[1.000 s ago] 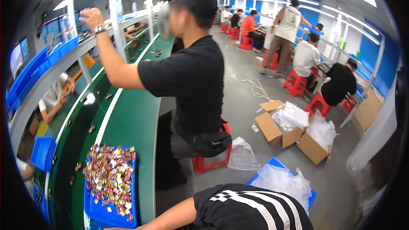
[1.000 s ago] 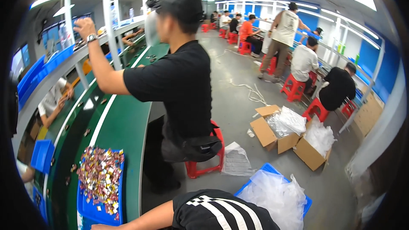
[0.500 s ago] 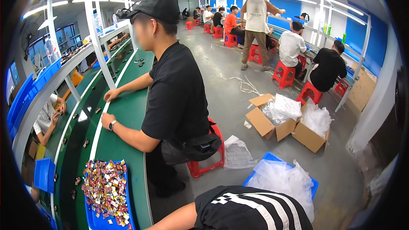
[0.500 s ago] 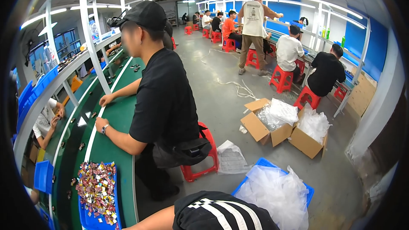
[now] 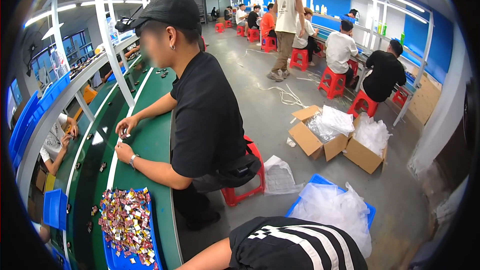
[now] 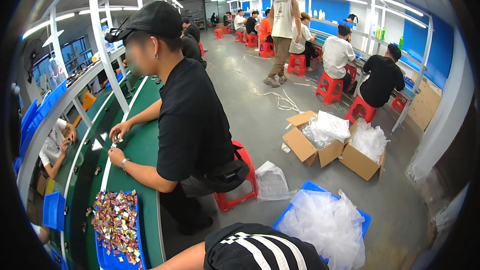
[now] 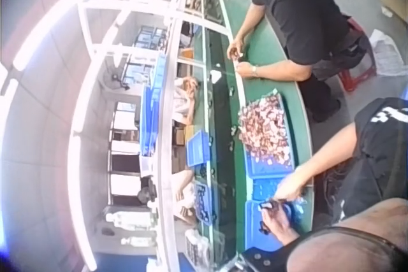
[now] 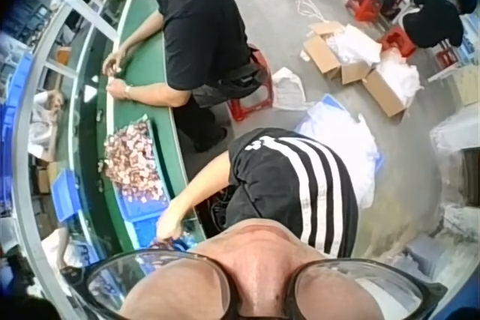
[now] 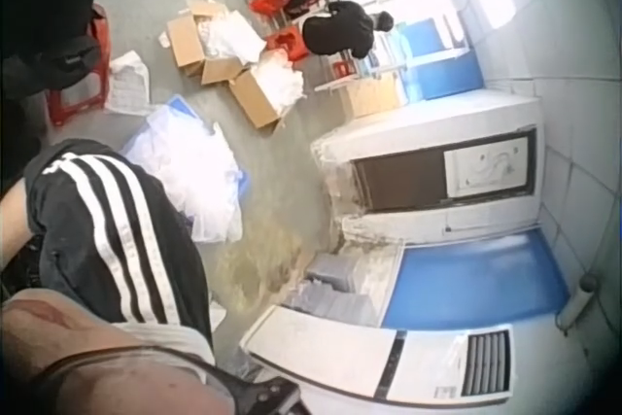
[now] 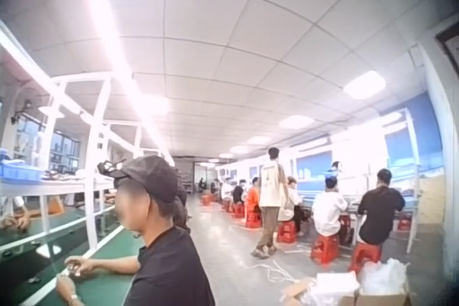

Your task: Assembling small electronic components into casings on an industrial workbench at an assembly line.

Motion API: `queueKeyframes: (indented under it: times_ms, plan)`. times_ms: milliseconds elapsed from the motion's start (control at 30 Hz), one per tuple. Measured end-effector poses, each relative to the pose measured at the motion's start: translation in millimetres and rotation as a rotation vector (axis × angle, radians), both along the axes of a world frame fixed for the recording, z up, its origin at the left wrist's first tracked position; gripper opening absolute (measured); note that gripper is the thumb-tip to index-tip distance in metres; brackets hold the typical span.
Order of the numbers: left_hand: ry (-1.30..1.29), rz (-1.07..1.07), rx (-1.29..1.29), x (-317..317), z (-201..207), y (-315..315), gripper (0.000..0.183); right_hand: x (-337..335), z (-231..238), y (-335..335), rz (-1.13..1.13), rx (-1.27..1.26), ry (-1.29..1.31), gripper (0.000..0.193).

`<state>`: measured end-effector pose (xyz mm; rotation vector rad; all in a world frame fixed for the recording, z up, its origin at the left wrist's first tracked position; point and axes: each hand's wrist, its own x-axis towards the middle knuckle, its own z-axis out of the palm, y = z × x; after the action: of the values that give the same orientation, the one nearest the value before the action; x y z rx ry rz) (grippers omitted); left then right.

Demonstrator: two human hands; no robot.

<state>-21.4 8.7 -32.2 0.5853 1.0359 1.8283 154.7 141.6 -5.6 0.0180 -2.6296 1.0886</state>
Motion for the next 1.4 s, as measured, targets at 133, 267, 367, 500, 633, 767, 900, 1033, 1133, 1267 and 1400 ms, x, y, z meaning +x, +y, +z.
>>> queueKeyframes:
  times_ms: [133, 267, 367, 500, 633, 767, 900, 1033, 1133, 1267, 1400]
  plan:
    - [0.205, 0.076, -0.126, 17, 17, -3, 0.028, -4, -5, -5, -0.233, -0.088, 0.017, 0.031]
    - [0.160, 0.051, -0.068, 10, 10, 0, 0.028, -4, -10, 4, -0.226, 0.090, -0.056, 0.035]
    - [0.184, 0.106, -0.077, 6, 9, 1, 0.029, 5, -3, -1, -0.089, 0.044, 0.051, 0.028]
    - [0.229, 0.056, -0.149, 26, 25, 3, 0.029, 4, -12, -4, -0.103, -0.009, 0.121, 0.027]
    - [0.125, 0.160, -0.140, 2, 6, 0, 0.028, 4, -7, -2, -0.227, -0.018, 0.094, 0.022]
    - [0.124, 0.217, -0.143, 4, 5, 3, 0.028, 0, -1, 4, -0.310, -0.066, 0.113, 0.011]
    - [0.203, 0.135, -0.125, 18, 20, 2, 0.029, -5, -7, 4, -0.306, -0.183, 0.350, 0.008]
    - [0.147, 0.045, -0.124, 18, 21, 3, 0.028, -13, -16, 8, -0.079, -0.082, 0.284, 0.005]
    - [0.033, -0.019, -0.131, 28, 32, 3, 0.027, -14, -21, 4, 0.042, 0.026, 0.344, 0.006]
    - [-0.022, 0.017, -0.145, 32, 31, 0, 0.026, -6, -12, 0, 0.117, 0.152, 0.562, 0.008]
    - [-0.135, -0.015, -0.106, 21, 19, 6, 0.027, 1, -8, 2, -0.084, 0.076, 0.191, 0.014]
